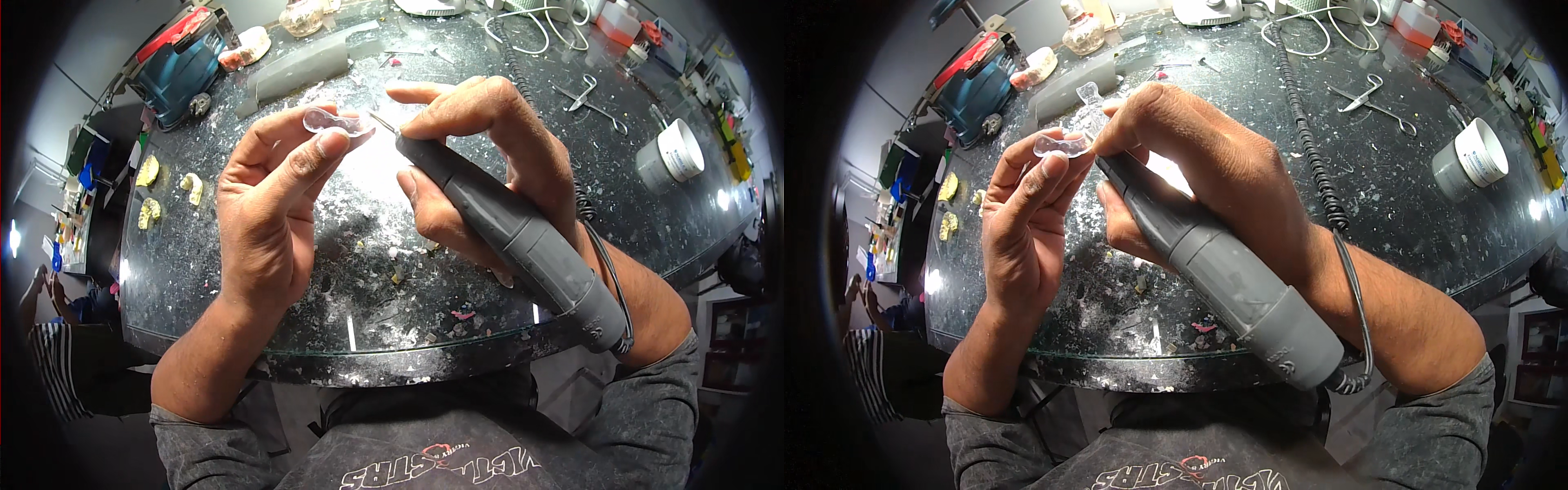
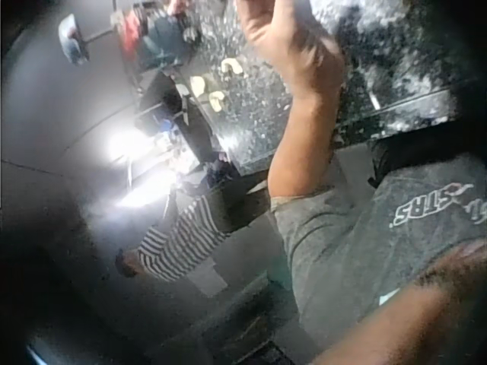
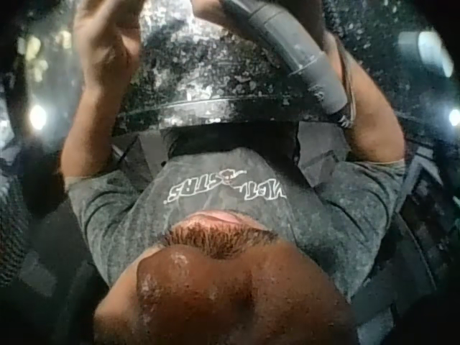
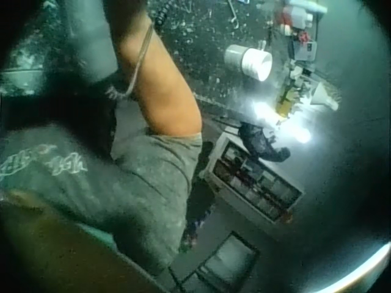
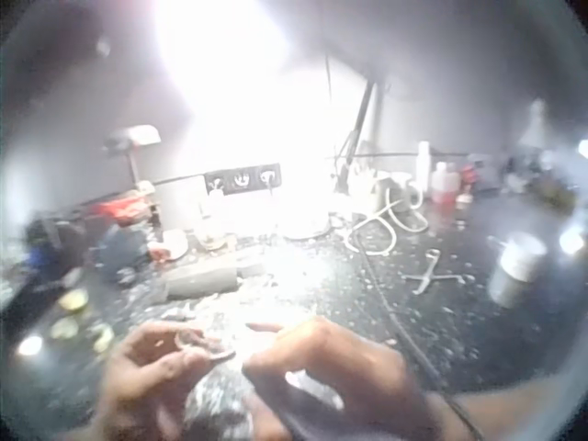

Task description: The person trims and shapes a clear dental retainer using a rotary hand tool, rotating and holding the retainer by hand to grind its edges.

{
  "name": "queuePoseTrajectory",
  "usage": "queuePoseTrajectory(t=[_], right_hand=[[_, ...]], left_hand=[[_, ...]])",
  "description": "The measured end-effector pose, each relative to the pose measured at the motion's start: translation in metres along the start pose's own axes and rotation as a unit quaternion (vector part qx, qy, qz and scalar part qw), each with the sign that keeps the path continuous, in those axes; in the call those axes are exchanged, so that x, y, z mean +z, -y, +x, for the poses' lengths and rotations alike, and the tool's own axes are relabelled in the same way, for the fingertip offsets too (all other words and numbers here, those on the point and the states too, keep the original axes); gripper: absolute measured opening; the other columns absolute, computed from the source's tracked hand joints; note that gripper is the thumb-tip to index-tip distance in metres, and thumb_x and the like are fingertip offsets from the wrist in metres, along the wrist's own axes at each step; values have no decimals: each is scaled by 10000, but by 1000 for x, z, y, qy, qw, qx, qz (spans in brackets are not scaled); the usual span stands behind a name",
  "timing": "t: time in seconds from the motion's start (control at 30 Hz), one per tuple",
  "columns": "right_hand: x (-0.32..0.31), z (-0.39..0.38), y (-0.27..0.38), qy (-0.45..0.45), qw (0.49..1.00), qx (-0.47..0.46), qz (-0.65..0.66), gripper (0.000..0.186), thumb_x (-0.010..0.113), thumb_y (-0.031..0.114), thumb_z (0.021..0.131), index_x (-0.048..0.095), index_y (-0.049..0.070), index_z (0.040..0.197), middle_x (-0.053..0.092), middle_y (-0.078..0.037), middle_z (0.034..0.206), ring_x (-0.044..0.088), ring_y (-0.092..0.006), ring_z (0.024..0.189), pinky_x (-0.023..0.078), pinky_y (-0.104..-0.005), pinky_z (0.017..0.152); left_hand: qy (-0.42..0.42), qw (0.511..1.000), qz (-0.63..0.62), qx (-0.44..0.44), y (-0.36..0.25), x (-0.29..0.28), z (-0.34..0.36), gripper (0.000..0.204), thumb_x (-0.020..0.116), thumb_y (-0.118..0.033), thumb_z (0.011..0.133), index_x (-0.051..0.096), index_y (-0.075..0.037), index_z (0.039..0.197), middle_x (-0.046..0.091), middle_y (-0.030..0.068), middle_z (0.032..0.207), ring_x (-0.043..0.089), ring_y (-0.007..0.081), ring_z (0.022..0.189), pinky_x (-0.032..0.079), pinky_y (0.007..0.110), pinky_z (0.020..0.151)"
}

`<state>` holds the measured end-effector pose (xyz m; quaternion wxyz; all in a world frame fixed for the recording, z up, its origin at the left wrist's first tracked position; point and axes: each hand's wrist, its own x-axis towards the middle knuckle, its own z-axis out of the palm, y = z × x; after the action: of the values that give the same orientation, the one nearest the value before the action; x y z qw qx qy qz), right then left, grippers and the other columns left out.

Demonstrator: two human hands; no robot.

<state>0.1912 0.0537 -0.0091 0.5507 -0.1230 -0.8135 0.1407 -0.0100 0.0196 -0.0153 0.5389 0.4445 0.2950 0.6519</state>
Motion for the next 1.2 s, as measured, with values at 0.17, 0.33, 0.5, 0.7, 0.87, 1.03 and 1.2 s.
queuePoseTrajectory(t=[0.17, 0.33, 0.5, 0.7, 0.87, 1.03, 1.2], right_hand=[[1, 2, 1, 8, 1000, -12, 15, 355, 666, -108, 666, 568, -19, 995, 573, -99, 901, 650, -205, 876, 516, -473, 973], [6, -4, -3, 3, 1000, -18, 5, 404, 715, -35, 667, 557, 30, 1032, 587, -84, 947, 633, -256, 969, 455, -496, 999], [5, -2, 12, 26, 998, -18, -54, 451, 698, -101, 655, 545, 51, 1051, 595, -85, 981, 623, -309, 1116, 317, -583, 1085], [8, -7, 14, 63, 997, 30, -35, 436, 757, 121, 721, 539, 110, 1099, 589, -101, 1133, 513, -386, 1246, 250, -616, 1086], [10, -8, 12, 46, 998, 42, 0, 433, 775, 127, 721, 555, 124, 1094, 601, -67, 1102, 548, -344, 1216, 258, -637, 1083], [10, -6, 7, 37, 999, 3, -9, 463, 795, 19, 689, 578, 73, 1095, 638, -48, 994, 623, -265, 1118, 250, -626, 1106], [12, -7, 9, 14, 999, 35, 22, 440, 811, 163, 718, 596, 126, 1100, 641, -13, 1040, 640, -221, 1093, 270, -652, 1083]], left_hand=[[27, 1000, -16, 0, -1, 6, -4, 203, 683, 46, 829, 614, 18, 1018, 681, 158, 1061, 664, 191, 997, 519, 335, 948], [27, 999, 9, 20, 1, 8, -5, 197, 683, 59, 824, 596, 19, 995, 676, 188, 1079, 660, 205, 1017, 513, 336, 945], [30, 999, 1, 39, 1, 13, -6, 198, 693, 43, 824, 597, 14, 995, 670, 206, 1096, 647, 226, 1060, 505, 346, 953], [40, 997, 42, 60, 2, 10, -8, 184, 696, 16, 835, 598, 7, 991, 665, 219, 1108, 641, 219, 1065, 491, 347, 956], [44, 995, 47, 70, 3, 11, -7, 164, 690, 4, 846, 596, 3, 980, 657, 223, 1124, 643, 204, 1038, 486, 338, 947], [49, 996, 57, 55, 2, 6, -7, 158, 693, -7, 847, 590, -2, 967, 651, 230, 1131, 637, 204, 1042, 483, 347, 946], [61, 994, 69, 65, 4, 4, -6, 162, 697, -9, 847, 583, -6, 962, 650, 230, 1134, 641, 194, 1026, 494, 333, 920]])
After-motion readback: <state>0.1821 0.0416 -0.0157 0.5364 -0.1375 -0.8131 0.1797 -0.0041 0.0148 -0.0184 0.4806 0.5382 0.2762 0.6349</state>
